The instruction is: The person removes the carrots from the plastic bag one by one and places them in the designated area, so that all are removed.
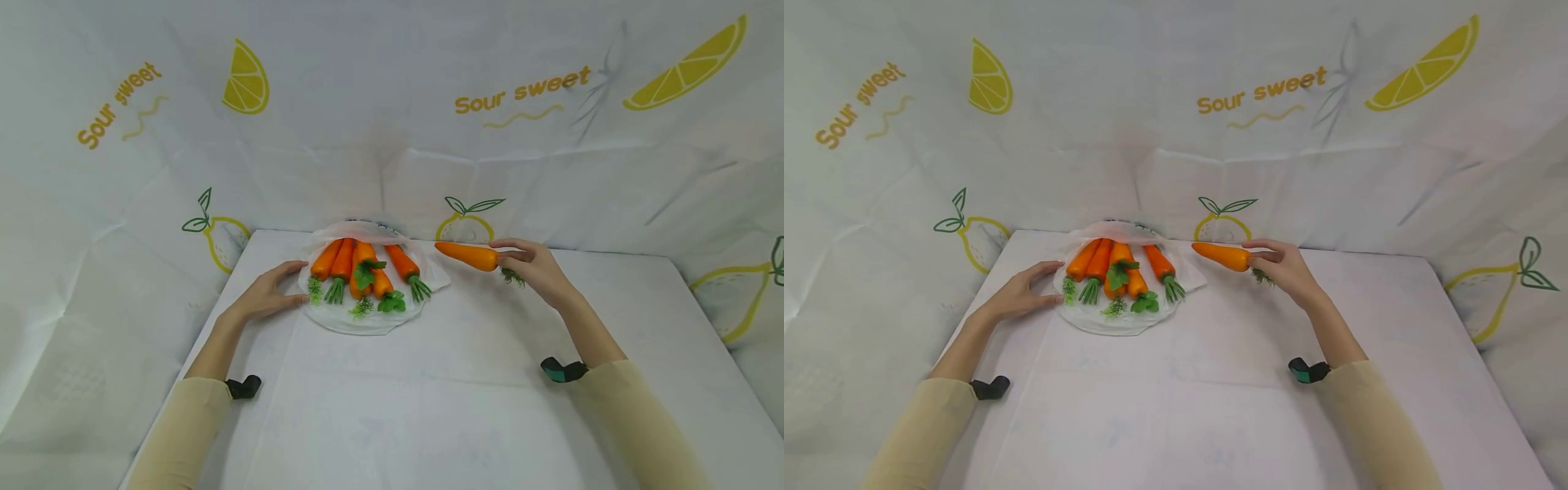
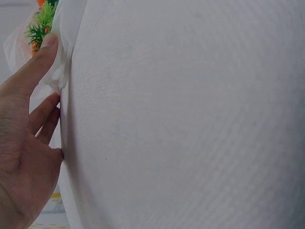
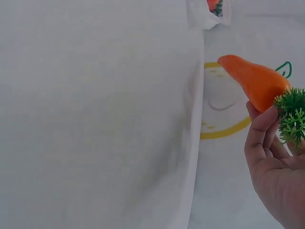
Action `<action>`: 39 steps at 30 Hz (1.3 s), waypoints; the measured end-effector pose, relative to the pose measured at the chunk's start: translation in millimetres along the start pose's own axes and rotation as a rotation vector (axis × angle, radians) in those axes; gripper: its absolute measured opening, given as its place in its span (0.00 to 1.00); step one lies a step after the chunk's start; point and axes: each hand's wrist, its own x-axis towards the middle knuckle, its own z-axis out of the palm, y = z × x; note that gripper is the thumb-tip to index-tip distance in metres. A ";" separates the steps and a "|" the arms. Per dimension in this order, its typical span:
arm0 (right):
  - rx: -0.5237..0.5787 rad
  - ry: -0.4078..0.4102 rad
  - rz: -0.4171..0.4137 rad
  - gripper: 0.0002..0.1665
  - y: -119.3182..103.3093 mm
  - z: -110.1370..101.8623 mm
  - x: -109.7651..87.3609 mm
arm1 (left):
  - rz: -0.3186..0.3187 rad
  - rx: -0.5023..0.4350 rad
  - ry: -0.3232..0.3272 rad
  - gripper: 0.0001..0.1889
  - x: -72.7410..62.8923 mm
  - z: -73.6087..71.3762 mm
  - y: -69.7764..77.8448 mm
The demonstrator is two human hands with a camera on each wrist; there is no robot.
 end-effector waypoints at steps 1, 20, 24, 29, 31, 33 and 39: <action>-0.008 0.013 0.007 0.29 2.8 -2.8 -2.5 | 0.001 -0.001 0.000 0.43 0.0 -0.2 0.4; -0.304 0.107 -0.092 0.32 32.2 22.0 -15.4 | -0.006 -0.008 0.001 0.43 0.1 0.7 1.9; -0.299 0.021 -0.083 0.35 25.9 30.4 -13.0 | -0.012 -0.014 -0.005 0.43 -0.8 0.9 1.4; -0.284 -0.086 -0.079 0.38 15.8 33.9 -8.1 | -0.014 -0.021 -0.004 0.43 -2.6 -0.5 -0.1; -0.271 -0.128 -0.074 0.40 12.1 32.9 -7.0 | -0.011 -0.023 0.000 0.43 -2.7 -0.7 0.0; -0.242 -0.160 -0.066 0.41 9.5 30.2 -6.8 | -0.004 -0.018 -0.001 0.42 -2.2 -0.3 0.1; -0.129 -0.199 -0.059 0.39 4.8 18.4 -8.4 | 0.003 -0.016 0.000 0.41 -0.2 1.2 1.4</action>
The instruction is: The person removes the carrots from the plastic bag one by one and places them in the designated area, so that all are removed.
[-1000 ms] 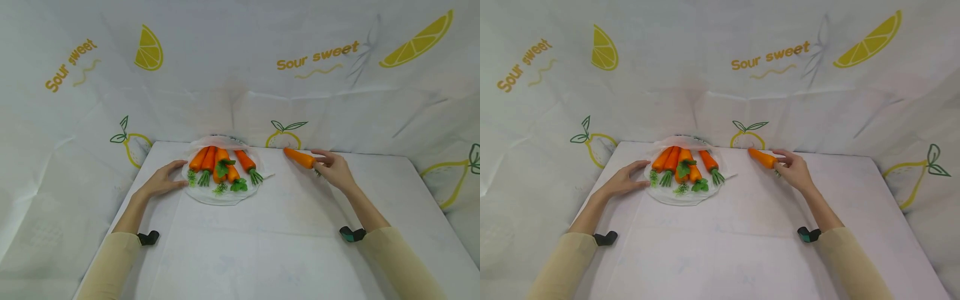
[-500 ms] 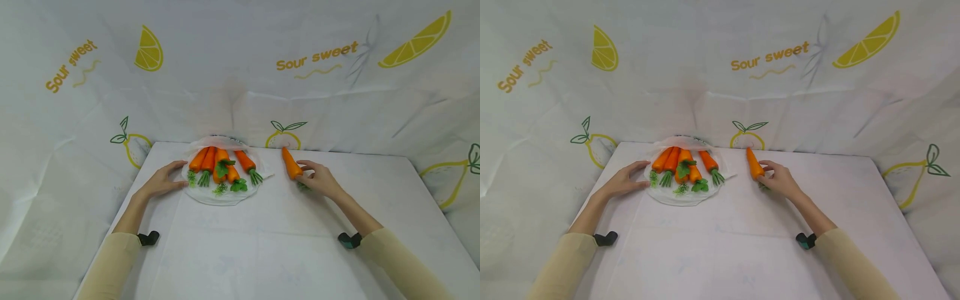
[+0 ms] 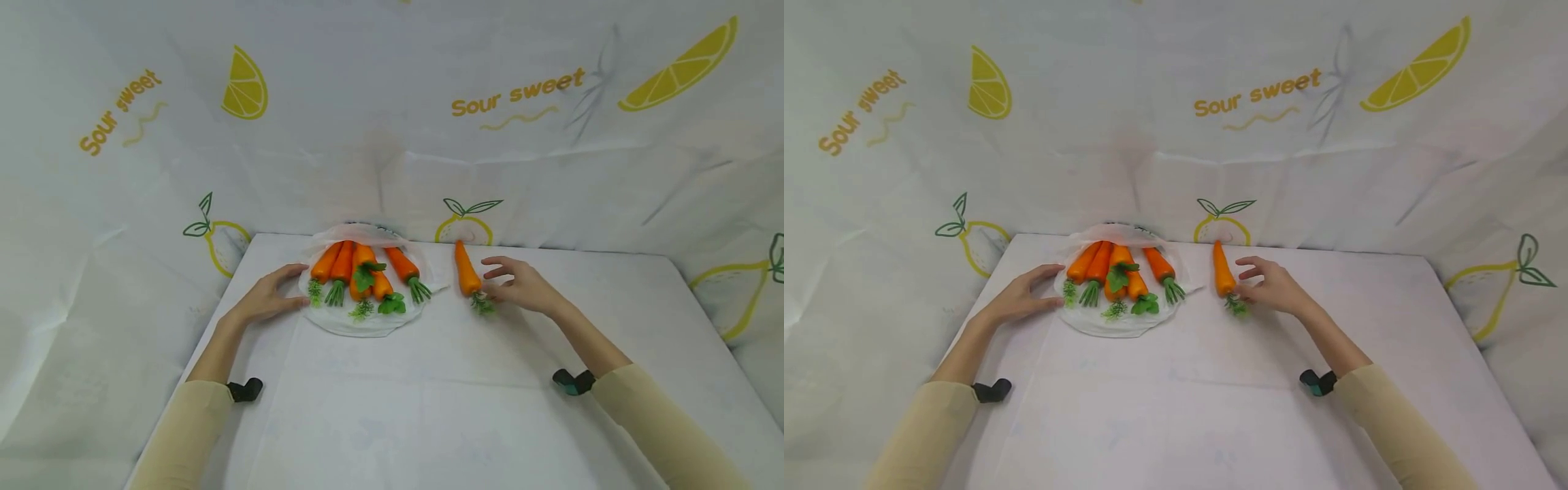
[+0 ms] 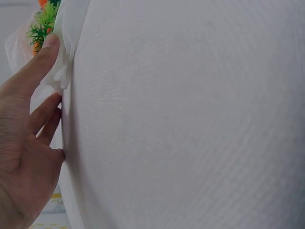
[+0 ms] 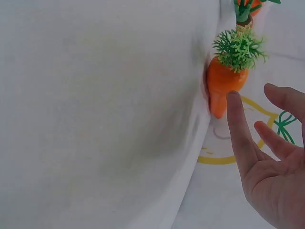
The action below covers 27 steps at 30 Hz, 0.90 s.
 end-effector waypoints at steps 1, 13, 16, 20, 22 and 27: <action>0.008 0.006 -0.002 0.39 -0.7 -1.6 -0.5 | 0.000 -0.001 0.001 0.41 0.0 0.2 0.4; 0.013 0.057 -0.038 0.35 -20.7 -3.0 9.0 | 0.022 0.008 0.012 0.42 -0.4 -2.3 3.7; 0.008 0.057 -0.064 0.35 -29.2 -0.5 14.9 | 0.016 0.006 0.012 0.42 -0.3 -2.4 2.3; -0.003 0.052 -0.091 0.35 -40.3 3.3 23.3 | 0.014 0.009 0.014 0.42 -0.1 -2.6 0.9; -0.015 0.053 -0.105 0.34 -45.7 5.7 27.7 | 0.016 0.011 0.015 0.42 0.0 -2.5 0.3; -0.017 0.040 -0.162 0.33 -57.9 15.5 42.1 | 0.020 0.013 0.015 0.41 0.0 -2.0 -0.5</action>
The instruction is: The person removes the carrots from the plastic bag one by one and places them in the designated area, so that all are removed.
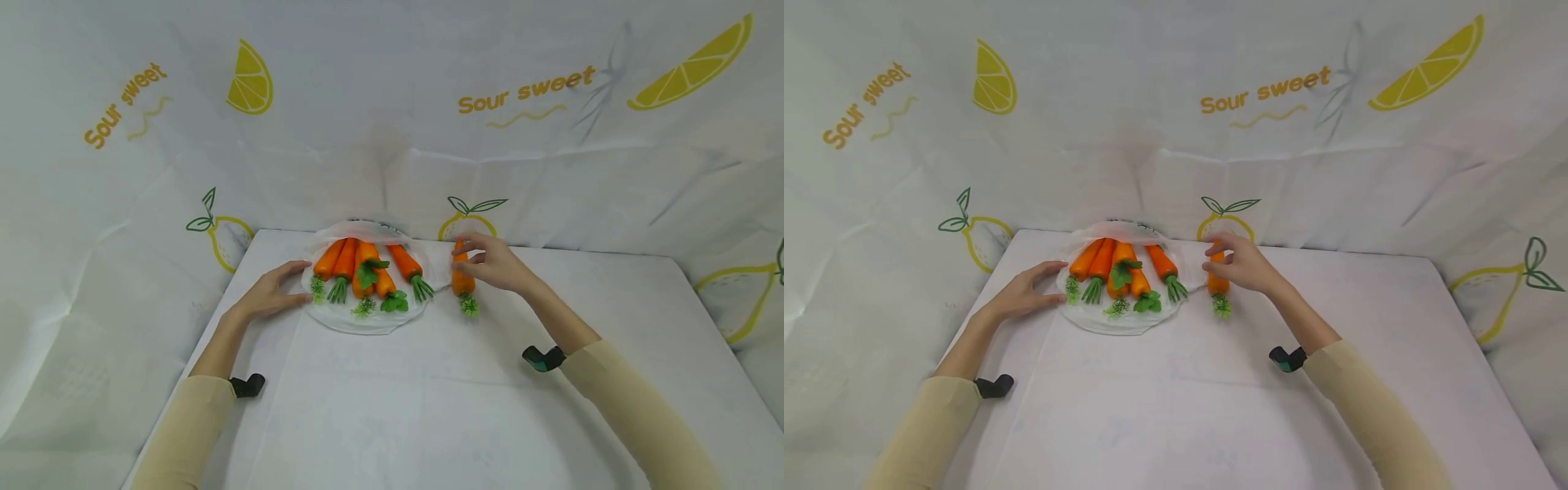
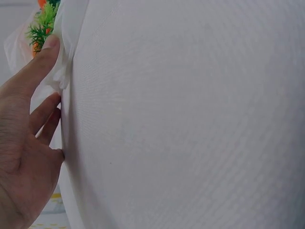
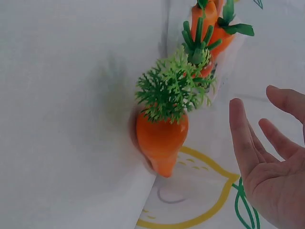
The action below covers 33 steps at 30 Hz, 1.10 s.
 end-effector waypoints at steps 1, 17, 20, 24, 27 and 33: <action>0.012 -0.010 -0.013 0.33 -2.2 2.7 3.5 | -0.002 0.000 -0.002 0.41 -0.2 0.0 0.0; 0.035 -0.116 -0.143 0.30 -47.2 50.1 70.7 | -0.018 0.008 -0.020 0.42 -0.2 -1.2 -2.8; 0.004 -0.137 -0.151 0.27 -52.9 58.4 83.5 | -0.019 0.012 -0.024 0.42 0.7 -1.2 -1.9; -0.011 -0.174 -0.149 0.23 -55.1 67.5 98.9 | -0.017 0.011 -0.024 0.42 1.7 -2.2 -0.9; 0.018 -0.207 -0.154 0.23 -53.5 74.7 109.0 | -0.019 0.008 -0.022 0.42 2.1 -3.0 -0.3; 0.077 -0.240 -0.106 0.26 -47.7 90.5 124.5 | -0.014 -0.004 -0.020 0.42 1.6 -2.9 0.3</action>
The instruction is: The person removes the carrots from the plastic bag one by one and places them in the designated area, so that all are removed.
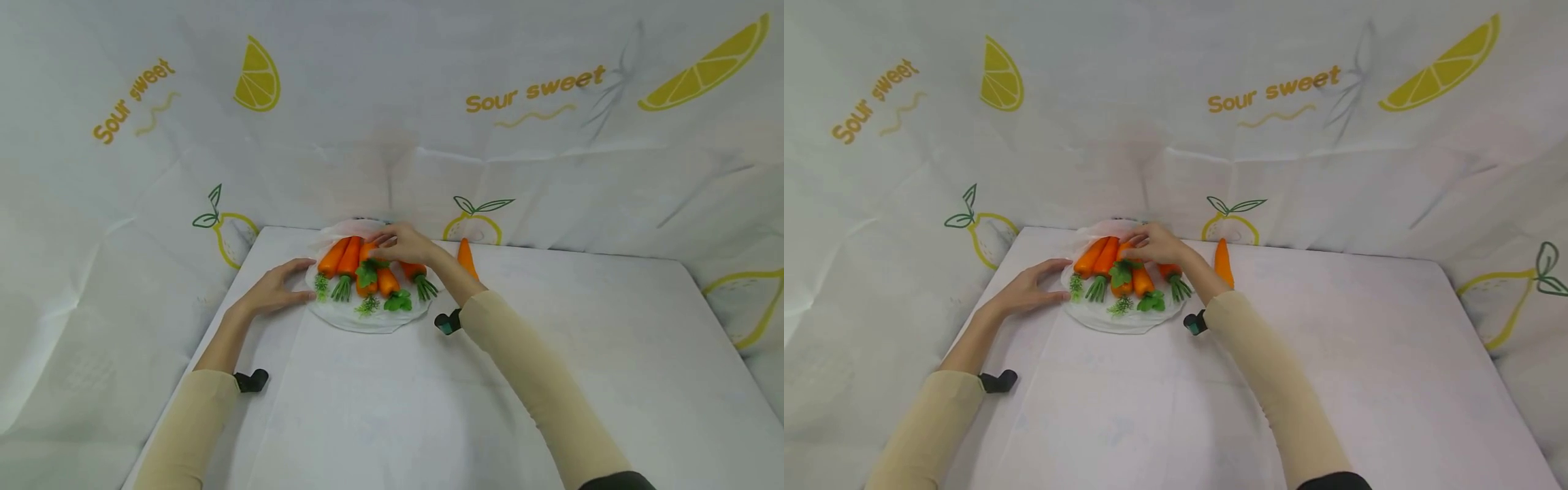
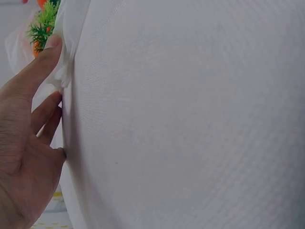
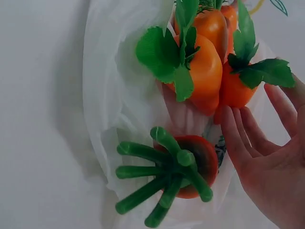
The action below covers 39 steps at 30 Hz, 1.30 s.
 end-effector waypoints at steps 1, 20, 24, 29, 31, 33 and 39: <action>0.003 0.001 0.015 0.27 1.5 1.2 2.0 | 0.003 0.001 0.000 0.42 0.2 0.2 0.1; 0.020 0.013 0.085 0.31 22.1 12.4 19.1 | 0.006 0.002 0.002 0.42 1.6 0.7 1.1; 0.018 0.021 0.086 0.31 23.8 15.0 19.5 | 0.002 0.006 0.000 0.43 0.9 0.3 2.1; 0.037 0.034 0.086 0.31 24.5 15.6 18.7 | 0.005 0.020 0.000 0.43 1.7 1.1 2.7; 0.040 0.037 0.082 0.31 24.1 15.5 18.7 | 0.002 0.020 0.000 0.42 2.2 1.3 2.9; 0.044 0.036 0.080 0.31 23.3 15.2 18.4 | -0.005 0.014 -0.002 0.42 2.4 1.0 3.6; 0.093 0.030 0.096 0.30 19.5 14.5 15.4 | -0.009 0.011 -0.003 0.42 1.9 1.0 2.6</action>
